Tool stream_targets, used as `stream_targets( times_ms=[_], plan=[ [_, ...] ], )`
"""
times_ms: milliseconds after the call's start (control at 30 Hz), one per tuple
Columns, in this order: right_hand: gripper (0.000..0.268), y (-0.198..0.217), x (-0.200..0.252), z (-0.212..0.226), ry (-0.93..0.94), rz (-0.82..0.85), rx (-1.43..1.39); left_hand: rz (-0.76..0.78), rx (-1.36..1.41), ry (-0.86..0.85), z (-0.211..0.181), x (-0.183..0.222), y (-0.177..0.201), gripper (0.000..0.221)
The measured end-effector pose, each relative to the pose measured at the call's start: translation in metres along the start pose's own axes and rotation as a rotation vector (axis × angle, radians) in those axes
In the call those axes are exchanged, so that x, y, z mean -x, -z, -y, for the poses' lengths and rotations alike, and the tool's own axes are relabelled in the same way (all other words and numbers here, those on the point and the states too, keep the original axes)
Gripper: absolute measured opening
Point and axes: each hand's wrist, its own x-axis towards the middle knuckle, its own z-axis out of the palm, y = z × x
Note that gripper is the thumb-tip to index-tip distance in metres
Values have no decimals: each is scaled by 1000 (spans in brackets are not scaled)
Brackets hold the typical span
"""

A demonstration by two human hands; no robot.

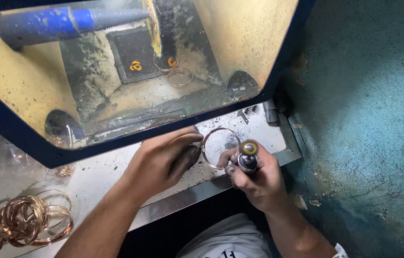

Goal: Polishing a metal bangle using a handheld rotary tool at a jewelry workshop station.

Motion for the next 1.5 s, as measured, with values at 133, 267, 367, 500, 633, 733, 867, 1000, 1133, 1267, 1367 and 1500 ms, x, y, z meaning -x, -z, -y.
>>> stream_targets(
  times_ms=[133, 267, 367, 500, 633, 733, 867, 1000, 1133, 1267, 1367, 1500],
  plan=[
    [16, 3, 0, -5, 16, 52, -29, 78, 320, 142, -2, -6, 4, 29],
    [17, -1, -1, -7, 32, 66, -50, 57, 548, 226, 12, 4, -3, 29],
    [18, -2, -3, -7, 27, 70, -79, 25, 610, 260, 12, 4, -3, 26],
    [29, -3, 4, 3, -200, 51, -87, 99, 581, 270, 5, 2, 2, 12],
    [25, -6, 6, 3, -192, 67, -148, 133, 578, 285, 7, 2, 7, 12],
    [41, -6, 4, 4, -106, 116, -171, 170, 643, 323, 6, 1, 10, 23],
    [34, -4, 5, 3, -171, 119, -166, 169, 657, 343, 8, 4, 8, 19],
    [33, -6, 4, 5, -183, 111, -115, 111, 611, 327, 9, 9, 2, 15],
    [43, -8, 5, 3, -193, 106, -149, 94, 634, 372, 7, 14, -3, 17],
    [30, -12, 4, 2, -224, 74, -141, 33, 685, 365, 6, 16, -6, 14],
    [28, -11, 2, 2, -162, 90, -131, 94, 605, 492, 10, 18, -3, 19],
    [33, -13, -1, 17, -197, 33, 100, 219, 505, 543, 10, 12, 12, 38]
  ],
)
